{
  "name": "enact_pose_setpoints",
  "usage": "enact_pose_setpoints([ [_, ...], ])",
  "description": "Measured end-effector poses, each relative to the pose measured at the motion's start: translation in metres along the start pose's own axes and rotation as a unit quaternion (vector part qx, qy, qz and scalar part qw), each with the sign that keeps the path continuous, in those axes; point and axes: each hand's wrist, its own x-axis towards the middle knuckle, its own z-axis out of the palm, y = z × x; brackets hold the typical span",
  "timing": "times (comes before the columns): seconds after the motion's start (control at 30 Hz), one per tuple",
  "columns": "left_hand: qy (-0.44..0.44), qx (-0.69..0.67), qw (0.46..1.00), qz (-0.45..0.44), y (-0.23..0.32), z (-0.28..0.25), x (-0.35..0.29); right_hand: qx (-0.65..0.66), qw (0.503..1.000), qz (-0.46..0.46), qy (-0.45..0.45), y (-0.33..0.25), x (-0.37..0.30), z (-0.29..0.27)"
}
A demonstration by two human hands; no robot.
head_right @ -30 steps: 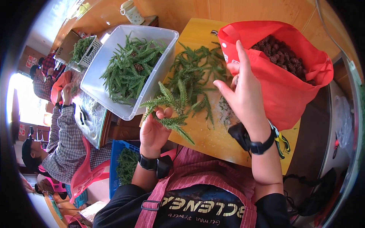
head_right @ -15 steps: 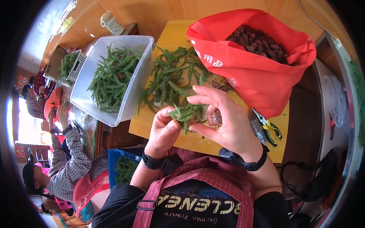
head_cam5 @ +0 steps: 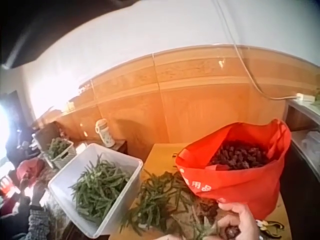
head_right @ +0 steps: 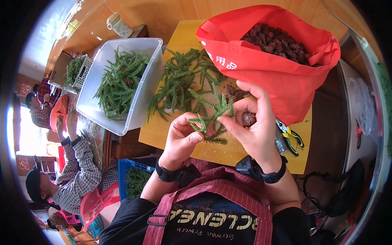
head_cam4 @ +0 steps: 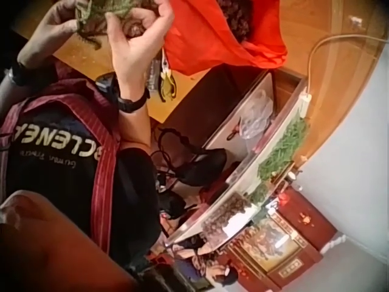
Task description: Trimming small evergreen plant branches using snips at a production workstation.
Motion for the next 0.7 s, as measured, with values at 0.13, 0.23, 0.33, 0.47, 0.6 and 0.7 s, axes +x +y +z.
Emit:
enact_pose_setpoints([
  [0.13, 0.035, -0.012, 0.998, 0.045, -0.008, 0.004, 0.003, 0.012, 0.998, 0.021, 0.051, -0.004, -0.002, 0.0],
  [0.23, 0.081, -0.051, 0.994, 0.048, -0.012, 0.01, 0.007, -0.007, 0.998, -0.057, 0.036, 0.003, -0.014, -0.001],
  [0.33, 0.09, -0.074, 0.993, 0.031, -0.018, 0.01, 0.008, -0.068, 0.995, -0.066, 0.01, 0.003, -0.02, 0.008],
  [0.47, 0.084, -0.077, 0.993, -0.006, -0.015, 0.02, 0.008, -0.11, 0.992, -0.06, 0.024, 0.011, -0.022, 0.011],
  [0.6, 0.093, -0.002, 0.995, 0.025, -0.019, 0.017, 0.007, -0.066, 0.997, -0.047, 0.01, 0.003, -0.023, 0.008],
  [0.7, 0.094, 0.05, 0.994, 0.021, -0.017, 0.015, 0.006, -0.015, 1.0, 0.0, 0.004, 0.002, -0.028, -0.006],
])
